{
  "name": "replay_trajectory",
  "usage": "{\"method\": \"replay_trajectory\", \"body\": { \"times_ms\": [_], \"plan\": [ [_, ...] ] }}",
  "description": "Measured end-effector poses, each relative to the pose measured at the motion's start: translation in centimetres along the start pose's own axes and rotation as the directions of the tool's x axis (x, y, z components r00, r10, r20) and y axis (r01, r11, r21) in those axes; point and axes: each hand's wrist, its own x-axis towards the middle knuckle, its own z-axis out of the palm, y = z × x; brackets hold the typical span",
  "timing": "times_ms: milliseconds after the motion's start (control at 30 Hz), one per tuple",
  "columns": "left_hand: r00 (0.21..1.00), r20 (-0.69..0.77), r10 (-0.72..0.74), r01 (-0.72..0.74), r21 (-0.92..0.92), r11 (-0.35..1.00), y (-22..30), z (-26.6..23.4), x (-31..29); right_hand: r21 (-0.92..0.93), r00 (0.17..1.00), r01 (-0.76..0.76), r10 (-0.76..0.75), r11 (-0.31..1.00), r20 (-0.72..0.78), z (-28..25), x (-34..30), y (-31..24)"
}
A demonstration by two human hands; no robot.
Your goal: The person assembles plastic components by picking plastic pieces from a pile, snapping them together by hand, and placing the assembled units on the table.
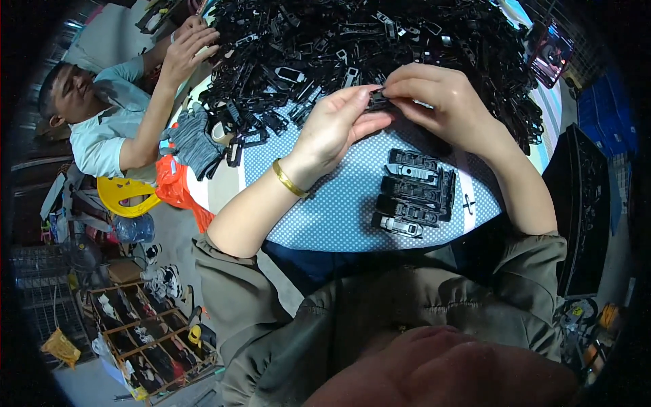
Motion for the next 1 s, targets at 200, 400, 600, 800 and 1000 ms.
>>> {"method": "replay_trajectory", "body": {
  "times_ms": [200, 400, 600, 800, 1000],
  "plan": [
    [1.000, -0.022, 0.016, -0.016, -0.015, 1.000, 0.2, 0.4, -0.3, -0.100, 0.992, 0.124, -0.125, 0.987, -0.008, -0.2, 0.2, -0.2],
    [0.999, -0.036, 0.039, -0.037, 0.068, 0.997, 0.0, 0.4, -0.3, -0.183, 0.989, 0.134, -0.141, 0.974, -0.030, -0.3, 0.1, -0.4],
    [0.998, 0.024, 0.066, -0.066, 0.002, 0.998, -0.1, 0.0, -0.4, -0.136, 0.988, 0.147, -0.151, 0.980, -0.019, 0.9, 0.0, -0.5],
    [0.987, 0.098, 0.125, -0.119, -0.065, 0.991, 0.7, -0.2, -0.4, -0.340, 0.946, 0.273, -0.316, 0.900, -0.076, 1.1, 0.2, -0.3],
    [0.987, 0.136, 0.089, -0.084, -0.046, 0.995, 0.6, 0.1, -0.3, 0.183, 0.990, 0.140, -0.134, 0.973, -0.045, 0.9, 0.7, 1.6]
  ]
}}
